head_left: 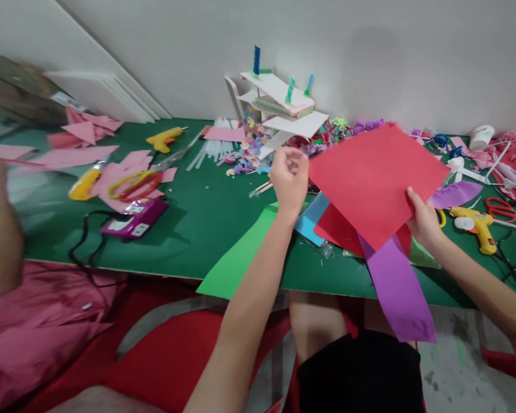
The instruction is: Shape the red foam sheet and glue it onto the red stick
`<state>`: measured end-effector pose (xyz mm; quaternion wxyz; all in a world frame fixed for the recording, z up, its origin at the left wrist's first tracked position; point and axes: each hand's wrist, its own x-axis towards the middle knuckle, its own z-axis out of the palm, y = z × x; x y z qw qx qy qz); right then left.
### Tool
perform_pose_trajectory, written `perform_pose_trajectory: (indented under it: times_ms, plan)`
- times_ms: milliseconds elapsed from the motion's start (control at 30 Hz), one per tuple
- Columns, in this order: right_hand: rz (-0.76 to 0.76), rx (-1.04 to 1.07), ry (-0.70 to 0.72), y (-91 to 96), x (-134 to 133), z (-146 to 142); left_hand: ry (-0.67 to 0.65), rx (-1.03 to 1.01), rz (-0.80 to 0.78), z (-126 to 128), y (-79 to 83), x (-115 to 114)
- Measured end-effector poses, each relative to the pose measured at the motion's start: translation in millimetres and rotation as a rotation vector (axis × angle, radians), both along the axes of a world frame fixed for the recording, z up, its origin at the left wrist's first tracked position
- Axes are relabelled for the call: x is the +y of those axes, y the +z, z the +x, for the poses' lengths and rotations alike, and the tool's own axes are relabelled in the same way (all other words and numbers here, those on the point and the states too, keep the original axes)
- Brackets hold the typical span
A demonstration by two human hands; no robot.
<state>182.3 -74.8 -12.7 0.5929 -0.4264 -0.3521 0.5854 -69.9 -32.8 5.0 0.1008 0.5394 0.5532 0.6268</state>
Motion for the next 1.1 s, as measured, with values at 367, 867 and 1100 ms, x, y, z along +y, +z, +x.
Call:
perform_pose_trajectory:
  times_ms: [367, 867, 1100]
  plan:
    - [-0.333, -0.296, 0.29, -18.1, 8.0, 36.5, -0.308, -0.295, -0.334, 9.8, -39.7, -9.7]
    - [-0.306, -0.266, 0.165, -31.6, 3.2, 39.8, -0.535, -0.813, -0.363, 16.4, -39.8, -15.9]
    - [-0.359, -0.162, 0.156, -25.3, 3.8, 39.6, -0.495, -0.812, -0.46, 14.6, -38.1, -15.3]
